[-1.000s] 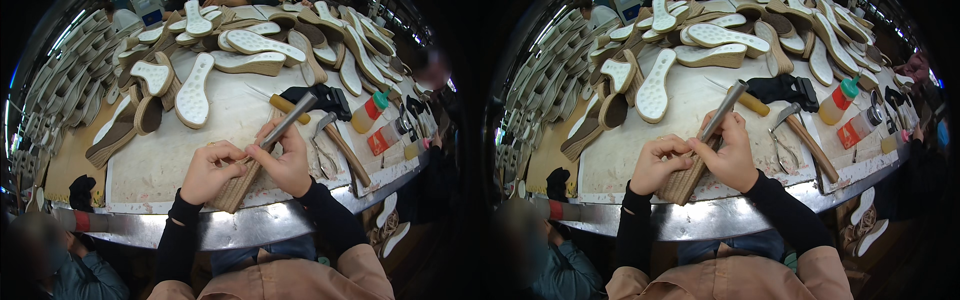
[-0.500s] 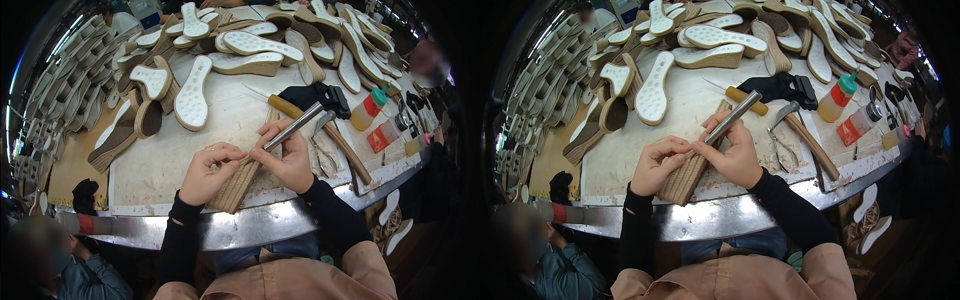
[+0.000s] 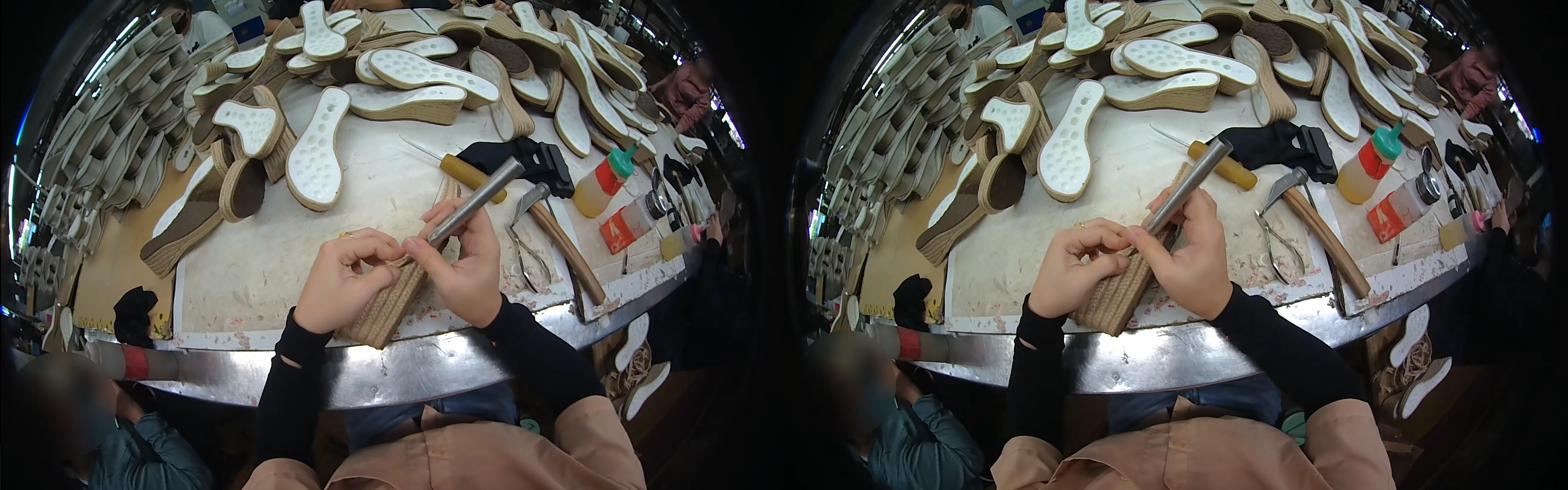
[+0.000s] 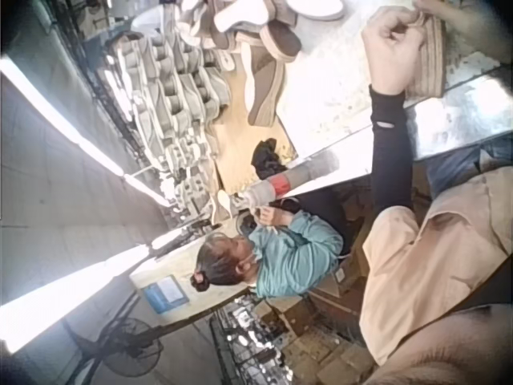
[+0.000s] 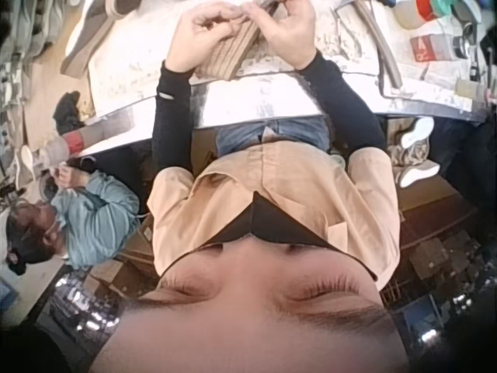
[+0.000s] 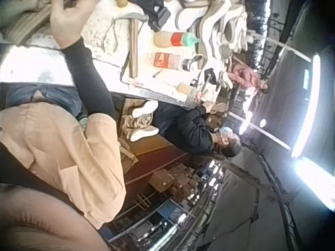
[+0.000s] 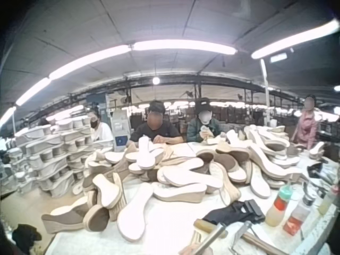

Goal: The person uses a metal awl to repeatedly puncture and pull a cord through the side of a shoe sole. They hold the sole with one hand and manipulate the tool with the other, working on the same unit throughout the clip.

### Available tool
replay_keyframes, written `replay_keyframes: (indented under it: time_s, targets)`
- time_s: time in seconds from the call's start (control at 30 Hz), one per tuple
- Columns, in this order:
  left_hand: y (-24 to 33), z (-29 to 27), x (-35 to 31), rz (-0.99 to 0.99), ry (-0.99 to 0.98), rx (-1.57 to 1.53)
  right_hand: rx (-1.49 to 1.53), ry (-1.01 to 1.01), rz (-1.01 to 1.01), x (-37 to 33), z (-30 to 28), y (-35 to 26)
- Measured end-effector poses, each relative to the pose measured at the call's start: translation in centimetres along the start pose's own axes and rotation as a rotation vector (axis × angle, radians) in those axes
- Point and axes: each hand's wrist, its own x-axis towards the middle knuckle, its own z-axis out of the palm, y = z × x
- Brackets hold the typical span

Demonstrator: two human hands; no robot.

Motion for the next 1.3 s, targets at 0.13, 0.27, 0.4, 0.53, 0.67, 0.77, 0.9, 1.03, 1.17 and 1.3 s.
replay_keyframes:
  time_s: [0.13, 0.27, 0.4, 0.53, 0.67, 0.77, 0.9, 1.03, 1.17, 1.3]
  targets:
    - [0.0, 0.2, 0.0, -0.007, 0.014, -0.06, 0.209, -0.048, 0.015, 0.9, -1.2, 0.0]
    - [0.0, 0.2, -0.2, 0.081, 0.034, 0.014, 0.121, -0.102, -0.024, 1.0, -1.6, 0.1]
    - [0.1, 0.2, -0.2, 0.1, 0.033, 0.073, 0.095, -0.11, -0.042, 0.8, -1.5, 0.3]
    - [0.1, 0.3, -0.1, 0.093, 0.043, 0.075, 0.094, -0.105, -0.028, 0.8, -1.4, 0.4]
    - [0.1, 0.3, -0.1, 0.083, 0.049, 0.079, 0.144, -0.078, 0.0, 0.5, -1.2, 0.4]
    - [0.2, 0.3, 0.0, 0.061, 0.044, 0.09, 0.11, -0.056, -0.06, 0.5, -1.1, 0.6]
    - [0.2, 0.3, 0.1, 0.081, 0.043, 0.062, 0.097, -0.041, -0.108, 0.6, -1.1, 0.9]
    - [0.2, 0.4, 0.0, 0.091, 0.04, 0.06, 0.109, -0.082, -0.113, 0.9, -1.6, 1.0]
    - [0.3, 0.3, -0.1, 0.07, 0.032, 0.054, -0.015, -0.105, -0.151, 0.9, -1.7, 1.0]
    - [0.3, 0.4, -0.2, 0.058, 0.033, 0.062, 0.009, -0.109, -0.147, 0.9, -1.6, 1.0]
